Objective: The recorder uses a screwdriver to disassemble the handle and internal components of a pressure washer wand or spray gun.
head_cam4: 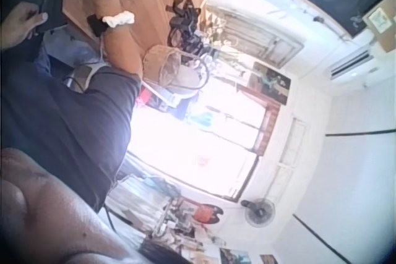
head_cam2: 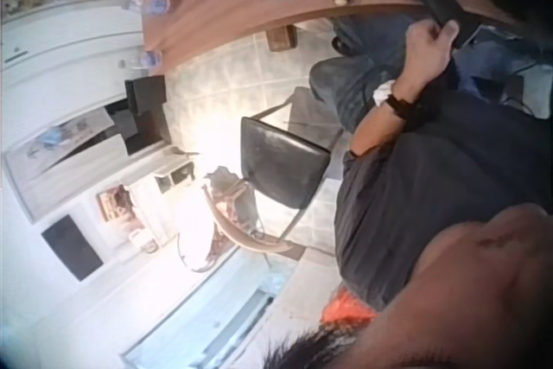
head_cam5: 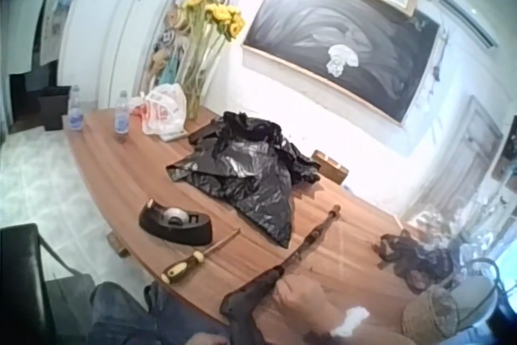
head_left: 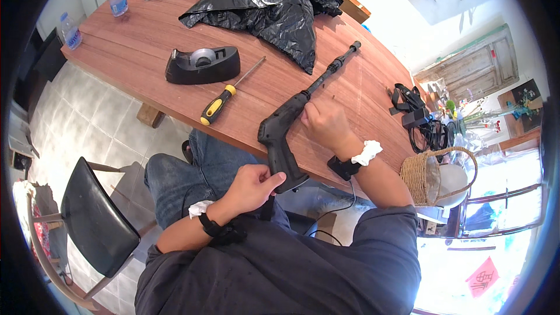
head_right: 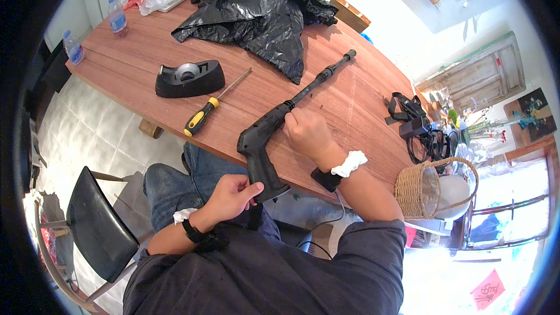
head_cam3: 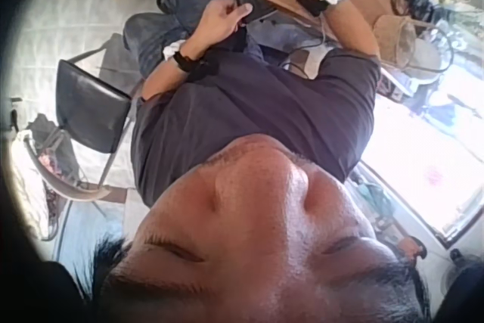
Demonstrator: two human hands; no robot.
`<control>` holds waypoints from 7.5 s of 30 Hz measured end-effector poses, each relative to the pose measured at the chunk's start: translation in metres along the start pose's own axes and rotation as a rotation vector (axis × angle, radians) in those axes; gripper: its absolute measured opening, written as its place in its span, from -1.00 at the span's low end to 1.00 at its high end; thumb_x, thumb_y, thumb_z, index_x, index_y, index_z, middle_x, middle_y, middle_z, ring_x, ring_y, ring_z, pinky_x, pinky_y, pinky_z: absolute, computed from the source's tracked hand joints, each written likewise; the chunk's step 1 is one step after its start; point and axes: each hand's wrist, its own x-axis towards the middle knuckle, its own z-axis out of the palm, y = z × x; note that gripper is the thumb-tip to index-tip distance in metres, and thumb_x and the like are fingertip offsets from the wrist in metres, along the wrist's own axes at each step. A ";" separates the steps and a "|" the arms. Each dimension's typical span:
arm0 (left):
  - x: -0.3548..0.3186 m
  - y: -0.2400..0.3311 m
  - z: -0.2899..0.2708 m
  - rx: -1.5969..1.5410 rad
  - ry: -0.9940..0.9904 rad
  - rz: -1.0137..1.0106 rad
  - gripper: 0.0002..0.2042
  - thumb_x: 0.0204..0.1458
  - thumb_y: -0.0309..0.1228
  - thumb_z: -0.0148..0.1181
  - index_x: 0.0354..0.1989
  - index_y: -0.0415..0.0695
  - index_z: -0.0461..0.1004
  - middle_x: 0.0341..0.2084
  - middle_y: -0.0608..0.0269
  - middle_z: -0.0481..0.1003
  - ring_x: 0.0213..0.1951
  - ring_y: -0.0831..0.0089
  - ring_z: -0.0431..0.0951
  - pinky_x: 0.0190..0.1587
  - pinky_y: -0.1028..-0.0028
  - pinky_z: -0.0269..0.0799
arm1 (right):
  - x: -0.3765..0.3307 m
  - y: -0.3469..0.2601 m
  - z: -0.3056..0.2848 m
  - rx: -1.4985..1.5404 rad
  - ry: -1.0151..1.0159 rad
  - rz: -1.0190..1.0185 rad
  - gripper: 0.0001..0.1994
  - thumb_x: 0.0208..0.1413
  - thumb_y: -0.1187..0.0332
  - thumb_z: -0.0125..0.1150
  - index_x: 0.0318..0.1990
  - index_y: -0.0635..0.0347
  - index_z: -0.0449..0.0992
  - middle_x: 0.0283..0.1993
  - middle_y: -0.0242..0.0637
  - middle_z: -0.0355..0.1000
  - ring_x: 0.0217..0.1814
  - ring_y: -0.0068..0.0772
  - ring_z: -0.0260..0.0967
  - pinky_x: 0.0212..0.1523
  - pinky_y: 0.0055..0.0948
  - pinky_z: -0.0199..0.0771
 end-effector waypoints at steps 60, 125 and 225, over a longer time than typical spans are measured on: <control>0.002 -0.033 -0.006 -0.143 0.389 0.483 -0.79 0.14 -0.59 0.34 -0.09 -0.32 0.50 -0.34 0.17 0.62 -0.31 0.59 0.64 -0.27 0.51 0.60 | 0.054 -0.118 -0.067 0.331 -0.377 -0.082 -0.43 -0.08 0.35 0.47 0.19 0.17 0.56 0.32 0.10 0.38 -0.17 -0.01 0.58 -0.21 -0.26 0.64; 0.017 -0.016 -0.011 -0.961 0.320 0.569 -0.30 0.13 -0.81 0.15 0.45 -0.22 0.06 0.10 -0.08 0.53 0.10 0.31 0.60 0.17 0.30 0.55 | 0.052 -0.098 -0.065 0.773 -0.612 0.538 -0.56 0.12 0.34 0.53 0.07 0.47 0.59 -0.08 0.09 0.63 -0.07 -0.33 0.64 -0.10 -0.37 0.63; 0.039 0.121 -0.094 0.995 -0.026 1.335 -0.42 -0.23 -0.27 0.48 -0.04 -0.42 0.53 -0.23 -0.02 0.61 -0.28 0.13 0.66 -0.35 0.28 0.62 | 0.041 -0.166 -0.023 1.465 0.574 0.835 -0.17 -0.13 0.70 0.18 0.41 0.40 0.06 0.53 0.04 0.09 0.43 -0.31 0.25 0.39 -0.29 0.36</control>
